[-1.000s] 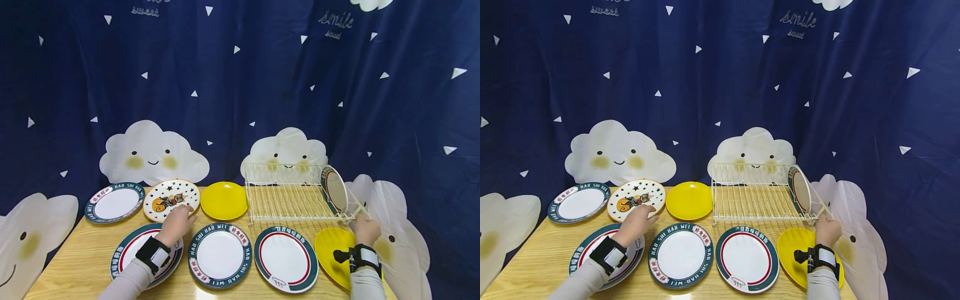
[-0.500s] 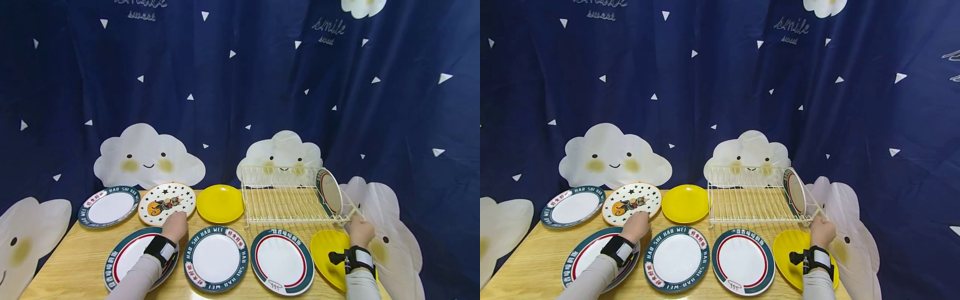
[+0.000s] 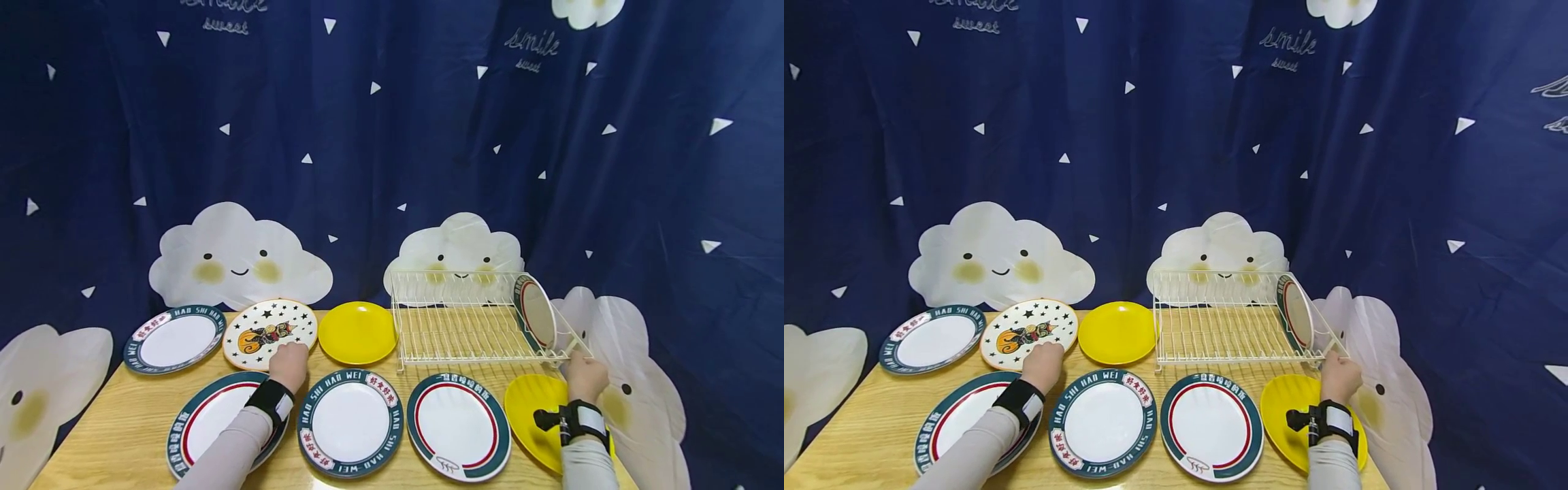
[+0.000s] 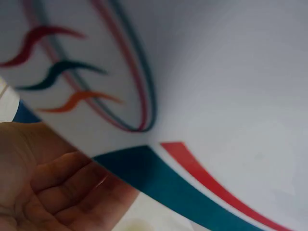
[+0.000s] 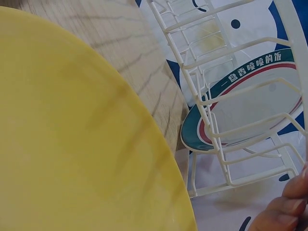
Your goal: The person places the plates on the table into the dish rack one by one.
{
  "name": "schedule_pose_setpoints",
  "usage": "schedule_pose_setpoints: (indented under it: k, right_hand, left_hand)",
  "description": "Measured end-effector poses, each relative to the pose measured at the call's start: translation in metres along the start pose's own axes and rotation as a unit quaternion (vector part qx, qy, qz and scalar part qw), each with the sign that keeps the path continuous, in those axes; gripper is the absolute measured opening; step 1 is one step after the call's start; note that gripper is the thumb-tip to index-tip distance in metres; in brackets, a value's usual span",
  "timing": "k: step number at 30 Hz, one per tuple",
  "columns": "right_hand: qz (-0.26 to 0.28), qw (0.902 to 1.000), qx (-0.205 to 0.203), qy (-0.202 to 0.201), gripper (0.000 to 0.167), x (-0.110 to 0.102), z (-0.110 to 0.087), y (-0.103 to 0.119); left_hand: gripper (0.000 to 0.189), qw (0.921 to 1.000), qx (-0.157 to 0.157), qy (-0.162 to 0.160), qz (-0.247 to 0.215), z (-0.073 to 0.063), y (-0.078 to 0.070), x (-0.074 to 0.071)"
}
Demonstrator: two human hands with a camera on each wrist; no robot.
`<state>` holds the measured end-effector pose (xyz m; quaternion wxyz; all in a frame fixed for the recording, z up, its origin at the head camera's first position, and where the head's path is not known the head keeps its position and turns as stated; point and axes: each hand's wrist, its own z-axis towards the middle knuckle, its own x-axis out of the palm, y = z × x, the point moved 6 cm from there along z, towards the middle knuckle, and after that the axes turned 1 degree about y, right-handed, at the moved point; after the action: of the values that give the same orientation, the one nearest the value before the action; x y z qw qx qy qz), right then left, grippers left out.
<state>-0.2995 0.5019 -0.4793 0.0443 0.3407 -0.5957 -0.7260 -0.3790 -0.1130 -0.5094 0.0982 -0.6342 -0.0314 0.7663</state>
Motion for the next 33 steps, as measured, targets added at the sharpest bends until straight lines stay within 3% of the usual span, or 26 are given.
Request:
schedule_pose_setpoints:
  k: [5, 17, 25, 33]
  right_hand:
    - [0.002, 1.0, -0.003, -0.002, 0.045, 0.0, 0.0, 0.001]
    - [0.001, 0.9998, -0.015, -0.013, 0.045, 0.0, 0.0, 0.0]
    - [0.004, 0.9999, -0.005, -0.008, 0.047, 0.001, -0.002, 0.001]
    - [-0.005, 0.9998, -0.015, -0.009, 0.048, 0.001, 0.0, 0.001]
  left_hand:
    - [0.013, 0.9995, 0.015, -0.013, 0.026, 0.0, -0.005, 0.005]
    - [0.01, 0.9991, 0.025, 0.007, 0.034, -0.003, -0.002, 0.003]
    - [0.007, 0.9976, 0.04, -0.037, 0.044, -0.007, -0.005, -0.014]
    - [0.005, 0.9902, 0.049, -0.094, 0.091, -0.006, -0.007, -0.032]
